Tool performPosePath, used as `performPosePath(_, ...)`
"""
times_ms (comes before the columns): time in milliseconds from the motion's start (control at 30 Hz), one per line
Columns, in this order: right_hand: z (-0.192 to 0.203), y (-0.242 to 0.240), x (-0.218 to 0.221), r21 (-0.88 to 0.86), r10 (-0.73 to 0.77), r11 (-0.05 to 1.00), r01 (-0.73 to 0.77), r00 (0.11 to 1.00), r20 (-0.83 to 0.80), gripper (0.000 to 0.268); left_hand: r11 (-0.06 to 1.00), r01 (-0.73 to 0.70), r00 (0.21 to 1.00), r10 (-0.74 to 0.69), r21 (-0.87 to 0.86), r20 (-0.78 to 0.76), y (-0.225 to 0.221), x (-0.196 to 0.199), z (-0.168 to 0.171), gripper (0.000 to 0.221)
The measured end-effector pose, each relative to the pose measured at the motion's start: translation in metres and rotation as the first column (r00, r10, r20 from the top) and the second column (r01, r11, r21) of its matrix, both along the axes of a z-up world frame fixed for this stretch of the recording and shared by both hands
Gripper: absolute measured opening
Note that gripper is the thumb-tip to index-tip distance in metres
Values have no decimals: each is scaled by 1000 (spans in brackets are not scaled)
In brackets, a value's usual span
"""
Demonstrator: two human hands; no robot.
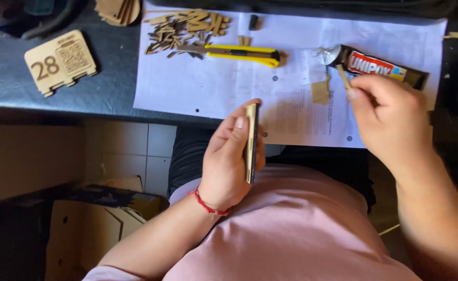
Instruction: Assembling small laser-cut wooden components by applying glue and joining pieces together to form a structure.
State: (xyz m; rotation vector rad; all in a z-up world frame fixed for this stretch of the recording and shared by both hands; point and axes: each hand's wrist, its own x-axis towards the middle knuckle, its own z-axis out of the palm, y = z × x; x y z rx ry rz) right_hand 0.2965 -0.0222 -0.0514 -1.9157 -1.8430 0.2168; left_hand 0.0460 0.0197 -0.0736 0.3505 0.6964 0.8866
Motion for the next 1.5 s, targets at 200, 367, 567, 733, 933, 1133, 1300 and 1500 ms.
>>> performPosePath(200, 56, -4, -57, 206, 345, 919, -336, 939, -8, 10, 990, 143, 975, -139, -15, 175, -4, -1, 7, 43)
performPosePath(367, 71, 6, -83, 260, 517, 826, -500, 856, 4, 9, 990, 136, 972, -140, 33, 188, -9, 0, 12, 45)
performPosePath(567, 66, 5, -87, 237, 476, 851, -468, 879, 29, 11, 985, 122, 990, -129, 123, 54, -13, -3, 16, 43)
performPosePath(733, 65, 5, -87, 241, 488, 840, -486, 871, 54, 8, 982, 128, 991, -133, 142, 33, -16, -1, 16, 41)
performPosePath(933, 59, -2, -85, 262, 543, 795, -547, 834, 94, 13, 984, 130, 991, -132, 119, 5, -18, -1, 19, 39)
performPosePath(1133, 61, -9, -90, 240, 552, 804, -545, 833, 43, 11, 988, 84, 989, -98, 126, 108, -22, 1, 16, 36)
performPosePath(1300, 63, -14, -95, 228, 557, 804, -549, 830, 33, 6, 986, 82, 989, -99, 145, 113, -22, 1, 15, 36)
performPosePath(1500, 61, -22, -97, 205, 573, 808, -553, 818, -52, 5, 988, 58, 986, -79, 141, 145, -23, 2, 9, 36)
